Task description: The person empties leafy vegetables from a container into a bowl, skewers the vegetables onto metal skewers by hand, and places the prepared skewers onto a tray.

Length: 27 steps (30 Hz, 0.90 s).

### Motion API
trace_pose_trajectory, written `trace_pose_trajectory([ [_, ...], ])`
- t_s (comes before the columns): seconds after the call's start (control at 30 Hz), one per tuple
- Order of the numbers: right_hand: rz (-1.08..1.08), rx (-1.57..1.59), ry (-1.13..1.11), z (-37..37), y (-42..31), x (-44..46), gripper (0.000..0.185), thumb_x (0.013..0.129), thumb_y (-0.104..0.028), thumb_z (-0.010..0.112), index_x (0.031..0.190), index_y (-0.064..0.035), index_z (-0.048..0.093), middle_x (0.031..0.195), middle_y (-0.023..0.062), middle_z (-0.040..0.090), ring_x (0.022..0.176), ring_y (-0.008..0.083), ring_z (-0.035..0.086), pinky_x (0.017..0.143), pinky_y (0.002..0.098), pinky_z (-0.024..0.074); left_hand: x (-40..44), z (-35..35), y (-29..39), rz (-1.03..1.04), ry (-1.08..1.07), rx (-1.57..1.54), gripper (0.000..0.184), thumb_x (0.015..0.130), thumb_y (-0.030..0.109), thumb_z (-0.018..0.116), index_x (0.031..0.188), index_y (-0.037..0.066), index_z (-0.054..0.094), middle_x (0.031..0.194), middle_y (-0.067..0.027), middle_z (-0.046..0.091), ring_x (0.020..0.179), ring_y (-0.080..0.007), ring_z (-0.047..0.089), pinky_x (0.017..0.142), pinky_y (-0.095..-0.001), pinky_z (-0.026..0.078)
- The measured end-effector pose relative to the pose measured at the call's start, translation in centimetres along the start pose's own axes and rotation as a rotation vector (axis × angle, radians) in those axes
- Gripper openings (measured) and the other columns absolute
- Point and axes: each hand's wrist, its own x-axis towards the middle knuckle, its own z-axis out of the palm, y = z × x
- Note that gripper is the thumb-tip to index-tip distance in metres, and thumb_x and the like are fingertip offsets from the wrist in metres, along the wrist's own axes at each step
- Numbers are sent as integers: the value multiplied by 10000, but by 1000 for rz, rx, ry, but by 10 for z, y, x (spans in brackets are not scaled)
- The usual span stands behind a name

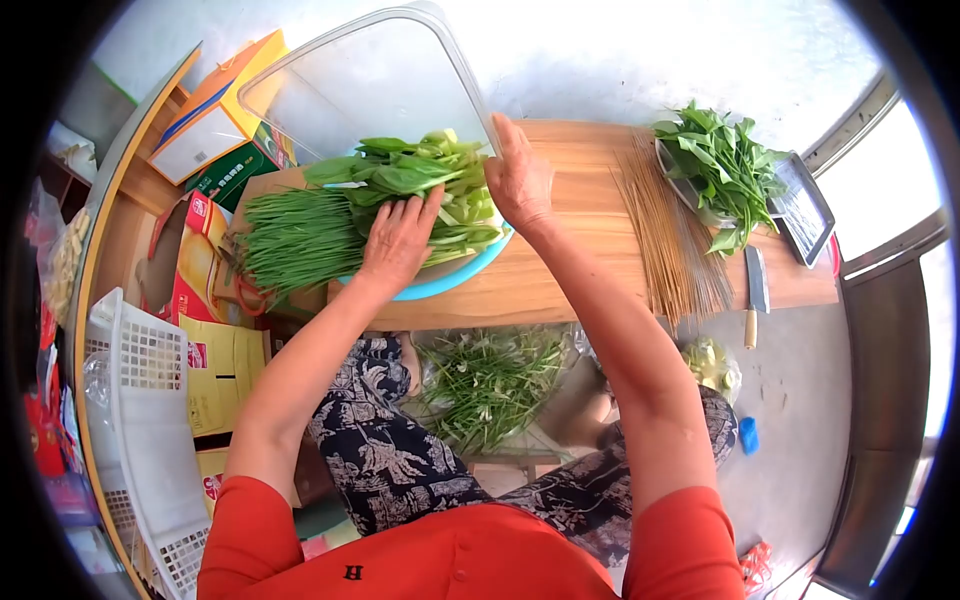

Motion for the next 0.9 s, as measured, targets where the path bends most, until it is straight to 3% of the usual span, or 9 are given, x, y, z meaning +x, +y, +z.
trace_pose_trajectory([
  [0.07, 12, -20, 17, 1, -1, 5, 556, 771, -81, 525, 1318, -122, 436, 1214, 133, 567, 857, 394, 603, 721, 491, 488, -2, -2, 7, -83, -129, -12, 946, 649, 118, 757, 1452, 33, 265, 962, -109, 495, 930, -271, 519, 882, -376, 422],
  [0.2, -3, -47, 119, 2, -4, 22, 576, 762, -68, 510, 1328, -132, 422, 1190, 122, 571, 828, 393, 596, 715, 495, 482, -14, 5, 11, -119, -139, -95, 818, 687, 149, 761, 1378, 10, 346, 1065, -160, 562, 979, -300, 571, 848, -383, 436],
  [0.37, 27, -81, 157, -1, -7, 48, 590, 760, -76, 506, 1337, -143, 408, 1194, 117, 567, 861, 385, 601, 737, 489, 483, -26, 19, 13, -190, -550, -226, 383, 765, 177, 708, 1087, 22, 572, 924, -184, 639, 863, -355, 627, 791, -425, 467],
  [0.5, 128, -38, 175, -10, -2, 66, 585, 761, -85, 491, 1335, -169, 413, 1220, 98, 572, 957, 360, 600, 811, 460, 480, -34, 8, 18, -153, -279, -300, 259, 799, 156, 667, 996, 7, 593, 834, -172, 633, 779, -353, 635, 757, -461, 480],
  [0.63, 195, -12, 271, -16, 24, 69, 544, 783, -122, 498, 1321, -171, 427, 1210, 56, 604, 989, 326, 608, 876, 424, 463, -34, -11, 28, -151, -425, -287, 231, 817, 150, 650, 996, 18, 590, 840, -161, 623, 821, -347, 631, 751, -466, 484],
  [0.73, 417, 120, 294, -17, 61, 67, 543, 792, -124, 518, 1326, -150, 423, 1204, 56, 605, 984, 317, 612, 899, 426, 449, -30, -30, 37, -218, -412, -427, 231, 818, 161, 660, 998, 37, 588, 897, -148, 608, 845, -333, 628, 733, -460, 489],
  [0.8, 540, 238, 409, -16, 84, 65, 559, 798, -97, 547, 1337, -80, 398, 1141, 99, 611, 955, 293, 620, 797, 409, 513, -35, -32, 40, -147, -194, -448, 243, 810, 176, 678, 988, 42, 580, 929, -130, 584, 843, -316, 629, 714, -456, 493],
  [0.83, 545, 234, 410, -21, 88, 63, 559, 798, -97, 547, 1337, -80, 398, 1141, 99, 611, 955, 293, 620, 797, 409, 513, -35, -30, 41, -144, -197, -452, 243, 810, 176, 678, 988, 42, 580, 929, -130, 584, 843, -316, 629, 714, -456, 493],
  [0.9, 766, 429, 460, -32, 95, 59, 536, 796, -56, 559, 1303, -8, 391, 1063, 147, 600, 873, 269, 639, 626, 365, 557, -34, -25, 40, -139, -385, -388, 250, 802, 187, 692, 968, 43, 572, 908, -127, 554, 837, -313, 624, 698, -444, 497],
])
